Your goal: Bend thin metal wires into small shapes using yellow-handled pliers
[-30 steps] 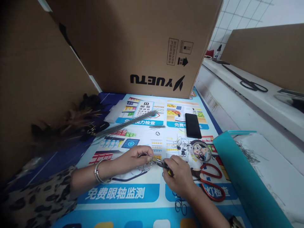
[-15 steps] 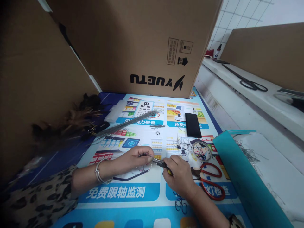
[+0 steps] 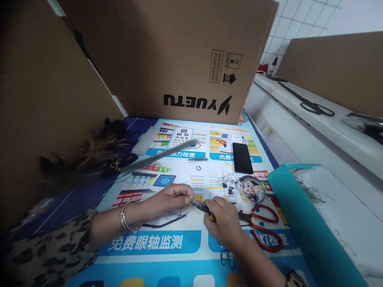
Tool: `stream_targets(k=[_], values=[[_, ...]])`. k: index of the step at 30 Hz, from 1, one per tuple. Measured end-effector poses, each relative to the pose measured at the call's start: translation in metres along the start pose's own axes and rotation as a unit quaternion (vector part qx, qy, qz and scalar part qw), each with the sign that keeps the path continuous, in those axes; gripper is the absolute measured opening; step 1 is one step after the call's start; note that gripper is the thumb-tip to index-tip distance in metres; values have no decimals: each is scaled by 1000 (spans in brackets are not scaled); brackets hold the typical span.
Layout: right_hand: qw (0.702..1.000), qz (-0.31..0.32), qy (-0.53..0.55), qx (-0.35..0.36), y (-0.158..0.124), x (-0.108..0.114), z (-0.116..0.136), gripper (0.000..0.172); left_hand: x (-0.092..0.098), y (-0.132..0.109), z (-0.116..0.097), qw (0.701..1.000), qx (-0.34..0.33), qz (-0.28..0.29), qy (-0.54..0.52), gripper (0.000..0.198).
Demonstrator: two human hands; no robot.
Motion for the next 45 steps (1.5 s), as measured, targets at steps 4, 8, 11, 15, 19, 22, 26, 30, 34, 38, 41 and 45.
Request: stream_targets(k=[4,8,11,15,19,22,26,30,34,38,41,45], values=[[1000,4,2,-3,0,-1,1,22,0,0,1,1000,-2,3,-3,14],[1000,7,5,-5,1,-1,2,20,0,0,1,1000,4,1,-12,14],[1000,8,10,-5,1,-1,3,19,-1,1,0,1000,2,2,-13,14],[1000,16,13,-12,1,-1,3,19,-2,0,-2,1000,2,3,-21,14],[999,18,23,-12,1,-2,4,17,-2,0,-1,999,3,5,-33,13],[999,21,31,-15,1,-2,4,17,-2,0,-1,999,2,2,-36,13],[999,16,37,-12,1,-2,5,17,-2,0,0,999,2,1,-38,15],[999,16,42,-9,2,-1,6,17,-3,0,0,999,8,-2,-45,15],[999,13,46,-5,1,-1,6,18,-3,0,0,998,11,0,-58,15],[998,18,54,-4,2,-1,6,18,-2,0,1,999,4,4,-53,14],[998,20,56,-7,2,-1,7,17,-2,0,2,999,2,3,-54,12],[998,21,51,-4,1,-2,6,17,-2,0,3,999,7,5,-51,13]])
Point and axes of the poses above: each hand's wrist, its own y-axis towards the middle knuckle, its own x-axis out of the back of the hand, z = x × y, the point moved 2 cm from there along y, towards the middle knuckle, and after that the axes turned 1 degree about -z, right-handed, at the moved point
